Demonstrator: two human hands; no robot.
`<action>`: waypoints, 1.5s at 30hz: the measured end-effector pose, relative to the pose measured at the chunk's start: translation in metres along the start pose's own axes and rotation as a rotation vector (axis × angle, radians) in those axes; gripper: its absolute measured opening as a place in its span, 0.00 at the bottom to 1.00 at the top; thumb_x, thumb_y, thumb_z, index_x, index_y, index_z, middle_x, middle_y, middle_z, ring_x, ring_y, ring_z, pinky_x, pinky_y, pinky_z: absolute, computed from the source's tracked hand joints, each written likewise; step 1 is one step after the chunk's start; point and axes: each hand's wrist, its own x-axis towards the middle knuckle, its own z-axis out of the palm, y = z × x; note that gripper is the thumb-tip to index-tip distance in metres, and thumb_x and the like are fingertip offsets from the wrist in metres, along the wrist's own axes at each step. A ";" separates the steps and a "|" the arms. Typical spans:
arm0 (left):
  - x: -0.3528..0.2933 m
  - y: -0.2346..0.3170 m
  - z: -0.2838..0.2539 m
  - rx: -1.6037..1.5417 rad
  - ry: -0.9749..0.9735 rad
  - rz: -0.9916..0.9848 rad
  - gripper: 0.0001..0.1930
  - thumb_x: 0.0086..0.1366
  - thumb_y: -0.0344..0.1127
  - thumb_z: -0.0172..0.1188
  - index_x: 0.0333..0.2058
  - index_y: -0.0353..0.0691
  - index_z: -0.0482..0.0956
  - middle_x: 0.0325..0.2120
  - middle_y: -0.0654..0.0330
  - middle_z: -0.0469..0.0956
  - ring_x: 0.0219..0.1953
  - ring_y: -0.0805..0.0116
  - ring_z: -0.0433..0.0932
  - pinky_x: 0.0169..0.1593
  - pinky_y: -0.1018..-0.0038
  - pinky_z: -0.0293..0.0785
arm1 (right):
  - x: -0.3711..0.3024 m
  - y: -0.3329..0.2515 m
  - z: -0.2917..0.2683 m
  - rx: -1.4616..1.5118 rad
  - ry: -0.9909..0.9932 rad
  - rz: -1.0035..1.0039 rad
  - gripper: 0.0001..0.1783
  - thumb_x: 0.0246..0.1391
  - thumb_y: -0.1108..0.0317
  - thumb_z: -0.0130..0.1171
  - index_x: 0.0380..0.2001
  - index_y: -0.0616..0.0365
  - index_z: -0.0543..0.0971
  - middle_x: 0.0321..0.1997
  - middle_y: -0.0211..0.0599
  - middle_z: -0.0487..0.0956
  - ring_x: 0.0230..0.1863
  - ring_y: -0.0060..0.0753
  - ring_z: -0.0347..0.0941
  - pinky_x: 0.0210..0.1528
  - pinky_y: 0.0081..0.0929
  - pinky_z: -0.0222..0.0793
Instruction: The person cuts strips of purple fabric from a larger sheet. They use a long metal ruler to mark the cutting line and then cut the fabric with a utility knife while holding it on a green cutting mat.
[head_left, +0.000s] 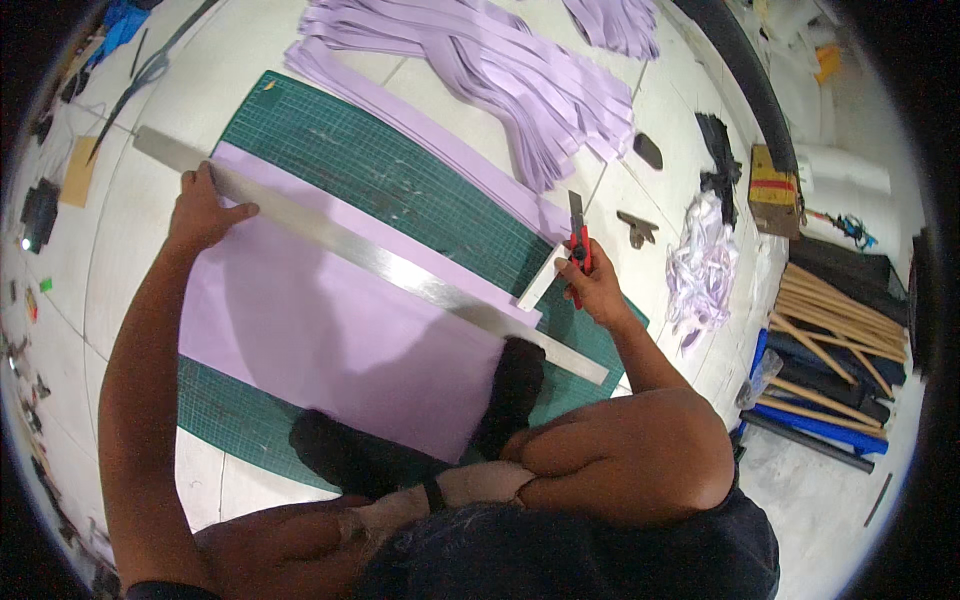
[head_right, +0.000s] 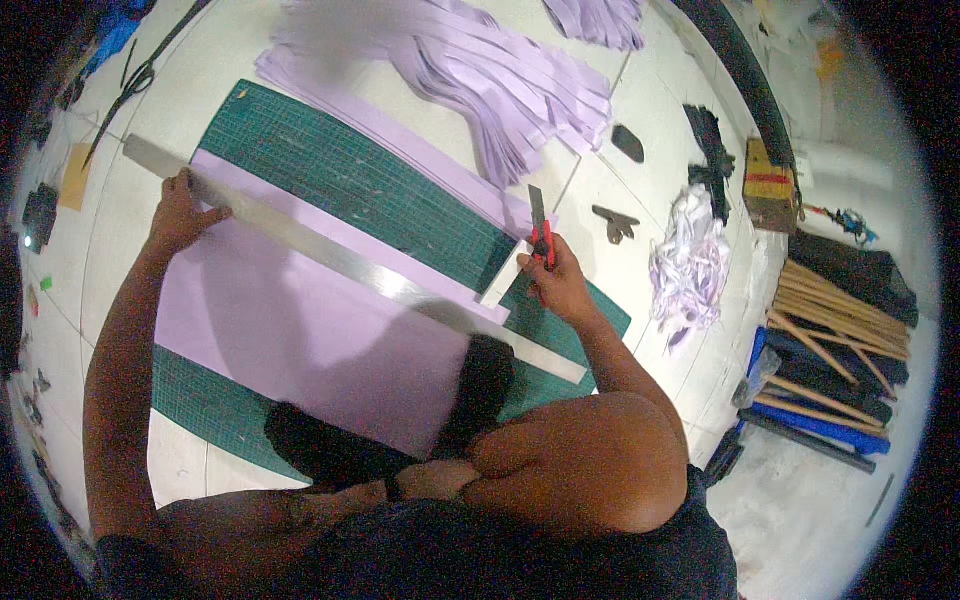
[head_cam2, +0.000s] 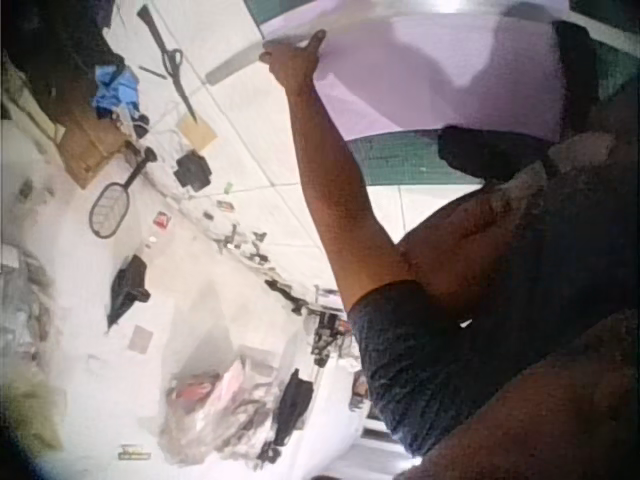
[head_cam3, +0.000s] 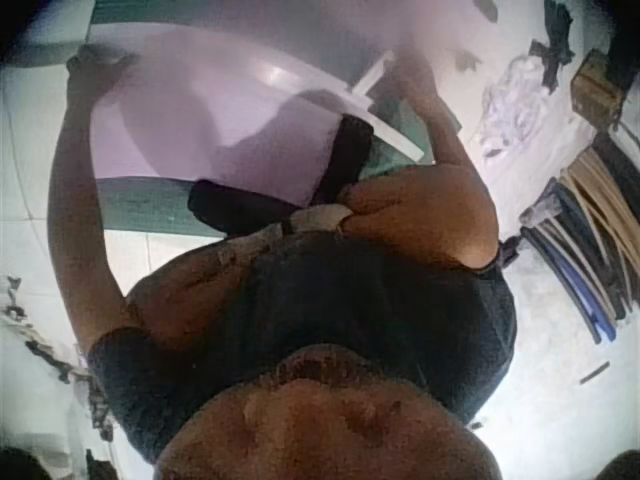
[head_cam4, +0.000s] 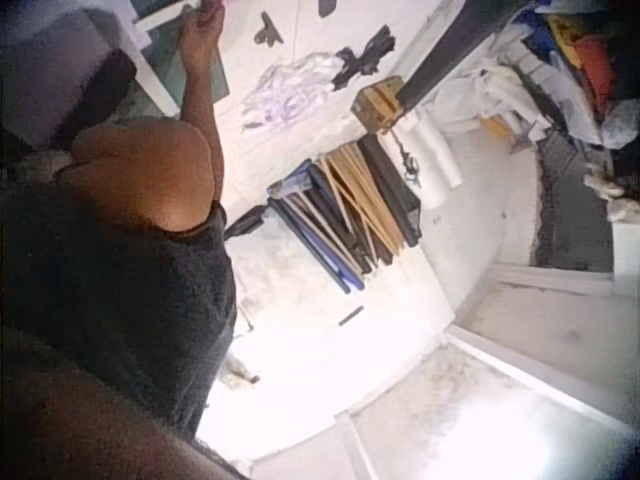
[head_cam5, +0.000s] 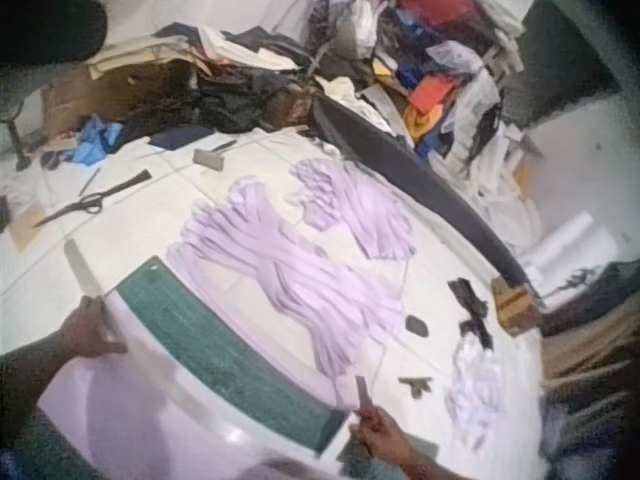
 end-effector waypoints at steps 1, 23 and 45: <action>-0.002 -0.036 -0.006 0.103 0.013 0.008 0.60 0.45 0.55 0.77 0.65 0.24 0.52 0.58 0.36 0.63 0.57 0.41 0.71 0.59 0.57 0.72 | 0.007 0.016 0.022 0.057 -0.028 0.010 0.25 0.60 0.60 0.64 0.57 0.54 0.69 0.34 0.26 0.71 0.30 0.20 0.69 0.27 0.22 0.71; 0.005 -0.037 -0.010 0.064 -0.089 0.023 0.55 0.50 0.54 0.76 0.65 0.26 0.54 0.58 0.38 0.61 0.60 0.42 0.66 0.61 0.56 0.69 | 0.002 0.078 0.019 0.045 0.024 -0.045 0.26 0.61 0.60 0.62 0.59 0.56 0.70 0.38 0.31 0.73 0.35 0.23 0.70 0.37 0.24 0.71; 0.004 -0.047 -0.010 0.031 -0.039 0.090 0.57 0.51 0.55 0.75 0.66 0.24 0.52 0.59 0.36 0.59 0.62 0.41 0.63 0.64 0.55 0.65 | 0.009 0.089 0.017 0.031 0.023 -0.114 0.27 0.61 0.59 0.63 0.59 0.58 0.70 0.40 0.33 0.75 0.39 0.27 0.71 0.44 0.28 0.71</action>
